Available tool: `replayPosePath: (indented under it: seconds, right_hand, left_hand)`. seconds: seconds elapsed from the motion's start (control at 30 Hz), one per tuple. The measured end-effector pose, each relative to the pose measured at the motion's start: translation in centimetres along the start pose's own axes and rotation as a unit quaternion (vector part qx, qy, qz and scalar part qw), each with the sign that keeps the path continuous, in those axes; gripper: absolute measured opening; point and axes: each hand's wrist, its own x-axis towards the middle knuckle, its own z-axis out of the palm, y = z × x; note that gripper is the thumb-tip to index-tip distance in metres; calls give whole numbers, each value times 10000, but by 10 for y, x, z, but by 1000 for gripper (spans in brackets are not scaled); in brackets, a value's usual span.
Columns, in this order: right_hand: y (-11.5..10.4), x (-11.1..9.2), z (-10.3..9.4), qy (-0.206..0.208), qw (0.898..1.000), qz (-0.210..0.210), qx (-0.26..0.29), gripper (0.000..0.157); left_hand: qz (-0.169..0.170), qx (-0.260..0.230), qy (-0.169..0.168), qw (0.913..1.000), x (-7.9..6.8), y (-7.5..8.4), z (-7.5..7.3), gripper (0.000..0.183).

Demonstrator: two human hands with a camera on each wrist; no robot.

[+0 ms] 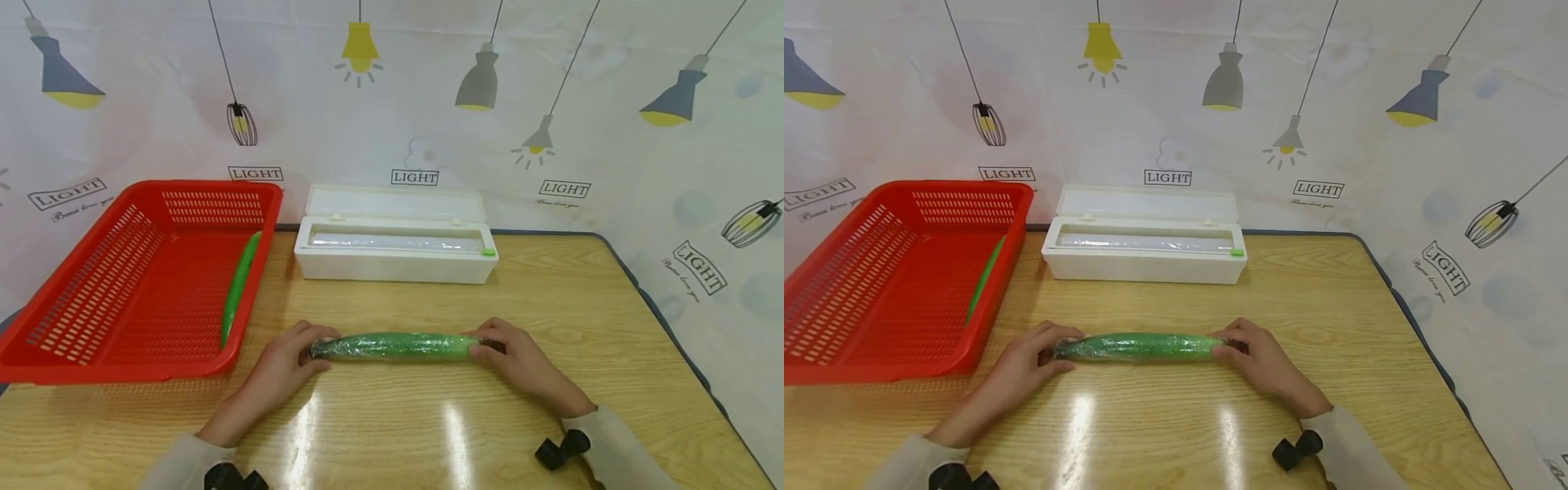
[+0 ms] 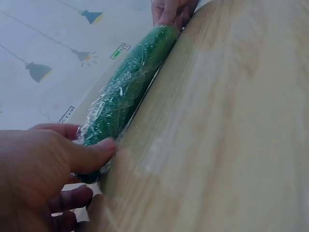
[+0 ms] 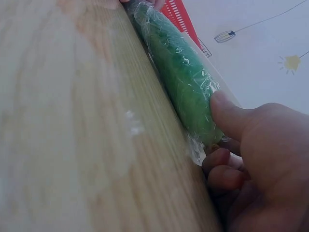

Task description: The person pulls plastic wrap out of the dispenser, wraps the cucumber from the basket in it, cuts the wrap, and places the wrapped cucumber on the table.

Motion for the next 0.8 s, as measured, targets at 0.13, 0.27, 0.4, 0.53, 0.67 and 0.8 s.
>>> replayPosePath:
  seconds: [0.13, 0.27, 0.4, 0.53, 0.67, 0.8]
  right_hand:
    - [-3, 4, 1, 55, 9992, 313, 236, 32]
    - [-5, 6, 3, 256, 9979, 364, 466, 34]
    - [-2, 6, 3, 325, 9990, 180, 258, 29]
    - [5, 7, 5, 267, 9995, -135, 64, 41]
    - [6, 10, 8, 409, 9985, -327, -158, 44]
    - [7, 10, 9, 553, 9983, -152, -141, 37]
  left_hand:
    - [-80, -87, 262, 9996, 1, -1, 3, 35]
    - [-240, -261, 444, 9984, 3, -5, 5, 32]
    - [-332, -337, 627, 9969, 4, -8, 6, 30]
    - [-370, -266, 760, 9961, 5, -7, 7, 28]
    - [-392, -60, 797, 9960, 5, -6, 9, 27]
    - [-631, -292, 818, 9942, 4, -4, 11, 23]
